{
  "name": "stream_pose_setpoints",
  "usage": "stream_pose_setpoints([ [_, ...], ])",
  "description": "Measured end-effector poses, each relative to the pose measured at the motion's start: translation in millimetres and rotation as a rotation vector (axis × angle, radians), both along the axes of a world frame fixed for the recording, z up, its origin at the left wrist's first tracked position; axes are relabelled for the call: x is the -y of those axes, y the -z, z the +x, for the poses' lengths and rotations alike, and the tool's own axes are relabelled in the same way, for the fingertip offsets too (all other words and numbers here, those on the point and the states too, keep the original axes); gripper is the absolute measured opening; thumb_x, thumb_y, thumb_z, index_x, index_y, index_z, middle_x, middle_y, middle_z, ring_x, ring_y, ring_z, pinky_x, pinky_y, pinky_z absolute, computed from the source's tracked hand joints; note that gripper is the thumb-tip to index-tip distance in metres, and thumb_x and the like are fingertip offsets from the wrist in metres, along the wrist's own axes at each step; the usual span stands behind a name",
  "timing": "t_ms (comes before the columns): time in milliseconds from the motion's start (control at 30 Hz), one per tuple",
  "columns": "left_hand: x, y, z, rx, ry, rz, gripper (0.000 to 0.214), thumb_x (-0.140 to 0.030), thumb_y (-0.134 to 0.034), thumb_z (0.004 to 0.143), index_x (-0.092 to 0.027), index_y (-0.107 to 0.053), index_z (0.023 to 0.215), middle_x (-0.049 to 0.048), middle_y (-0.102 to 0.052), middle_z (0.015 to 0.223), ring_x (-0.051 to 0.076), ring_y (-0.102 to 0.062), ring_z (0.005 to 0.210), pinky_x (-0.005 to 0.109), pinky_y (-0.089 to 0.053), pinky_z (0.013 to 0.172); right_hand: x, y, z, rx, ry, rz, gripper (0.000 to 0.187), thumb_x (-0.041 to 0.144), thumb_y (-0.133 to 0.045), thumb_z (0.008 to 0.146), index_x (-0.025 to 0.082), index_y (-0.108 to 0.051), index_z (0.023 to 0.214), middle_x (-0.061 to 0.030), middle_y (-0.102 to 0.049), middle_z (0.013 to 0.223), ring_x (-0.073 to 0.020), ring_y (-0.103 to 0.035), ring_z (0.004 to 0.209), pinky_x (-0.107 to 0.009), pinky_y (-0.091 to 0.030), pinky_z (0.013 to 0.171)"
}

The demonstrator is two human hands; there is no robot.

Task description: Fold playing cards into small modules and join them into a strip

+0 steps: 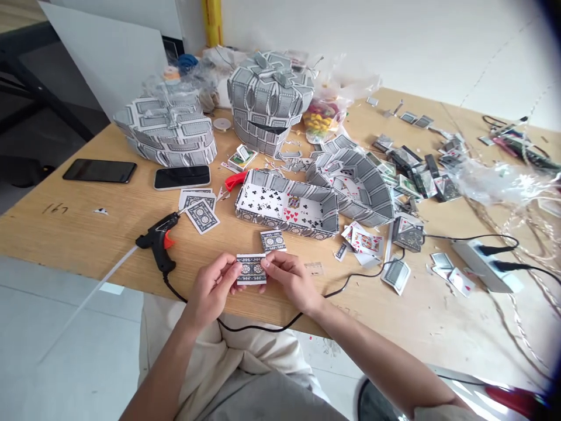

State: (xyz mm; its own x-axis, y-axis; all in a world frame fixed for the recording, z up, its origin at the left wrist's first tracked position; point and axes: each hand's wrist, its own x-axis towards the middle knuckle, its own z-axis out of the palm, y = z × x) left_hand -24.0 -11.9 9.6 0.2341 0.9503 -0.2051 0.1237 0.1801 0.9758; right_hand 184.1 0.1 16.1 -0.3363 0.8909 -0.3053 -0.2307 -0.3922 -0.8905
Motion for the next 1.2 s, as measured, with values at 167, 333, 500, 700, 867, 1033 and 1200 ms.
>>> stream_pose_setpoints([
  [167,3,-1.0,1,-0.219,0.061,0.134,0.038,-0.050,-0.049,0.109,-0.022,-0.058,0.084,-0.0036,-0.061,0.061,0.013,-0.059,0.056,0.023,-0.044,0.059,2,2.9,2,0.109,0.003,0.037,0.053,0.069,-0.075,0.090,0.021,-0.062,0.072,0.0001,-0.065,0.065,-0.0162,-0.062,0.056,-0.029,-0.055,0.056],
  [333,4,-2.9,1,-0.217,0.138,0.161,0.040,-0.047,-0.046,0.111,-0.023,-0.052,0.079,-0.0068,-0.053,0.055,0.011,-0.053,0.051,0.022,-0.040,0.057,3,5.9,3,0.280,0.002,0.189,0.063,0.070,-0.055,0.103,0.021,-0.055,0.062,0.0008,-0.057,0.054,-0.0132,-0.051,0.051,-0.027,-0.042,0.053],
  [500,8,-0.9,0,-0.128,0.114,0.158,0.046,-0.048,-0.047,0.112,-0.022,-0.053,0.074,-0.0047,-0.057,0.056,0.011,-0.054,0.052,0.024,-0.042,0.059,3,-0.2,3,0.391,0.016,0.320,0.062,0.065,-0.053,0.106,0.021,-0.052,0.063,0.0025,-0.050,0.055,-0.0118,-0.043,0.052,-0.028,-0.036,0.054],
  [700,8,-0.9,-1,-0.091,0.163,0.148,0.045,-0.047,-0.053,0.109,-0.021,-0.055,0.073,-0.0036,-0.061,0.060,0.011,-0.057,0.056,0.023,-0.043,0.060,5,3.7,4,0.495,0.069,0.346,0.062,0.066,-0.048,0.108,0.021,-0.052,0.066,0.0015,-0.053,0.057,-0.0124,-0.046,0.055,-0.027,-0.037,0.055],
  [867,7,1.9,-1,-0.140,0.094,0.201,0.043,-0.045,-0.052,0.111,-0.022,-0.054,0.075,-0.0067,-0.056,0.053,0.010,-0.052,0.050,0.023,-0.040,0.057,7,5.7,5,0.401,-0.184,0.336,0.065,0.068,-0.048,0.107,0.018,-0.061,0.068,-0.0003,-0.058,0.056,-0.0115,-0.049,0.051,-0.025,-0.036,0.050],
  [1033,9,5.7,1,-0.107,0.056,0.206,0.043,-0.046,-0.054,0.109,-0.022,-0.053,0.074,-0.0071,-0.053,0.052,0.010,-0.049,0.047,0.023,-0.038,0.053,7,4.9,4,0.356,-0.251,0.325,0.067,0.073,-0.057,0.100,0.017,-0.065,0.065,0.0021,-0.051,0.046,-0.0094,-0.043,0.041,-0.024,-0.031,0.044],
  [1200,8,1.3,3,-0.060,-0.065,0.130,0.046,-0.051,-0.056,0.107,-0.022,-0.053,0.072,-0.0060,-0.053,0.052,0.010,-0.049,0.047,0.023,-0.037,0.051,4,0.7,13,0.404,-0.228,0.360,0.076,0.077,-0.053,0.100,0.018,-0.057,0.052,0.0000,-0.051,0.042,-0.0092,-0.043,0.037,-0.024,-0.028,0.041],
])
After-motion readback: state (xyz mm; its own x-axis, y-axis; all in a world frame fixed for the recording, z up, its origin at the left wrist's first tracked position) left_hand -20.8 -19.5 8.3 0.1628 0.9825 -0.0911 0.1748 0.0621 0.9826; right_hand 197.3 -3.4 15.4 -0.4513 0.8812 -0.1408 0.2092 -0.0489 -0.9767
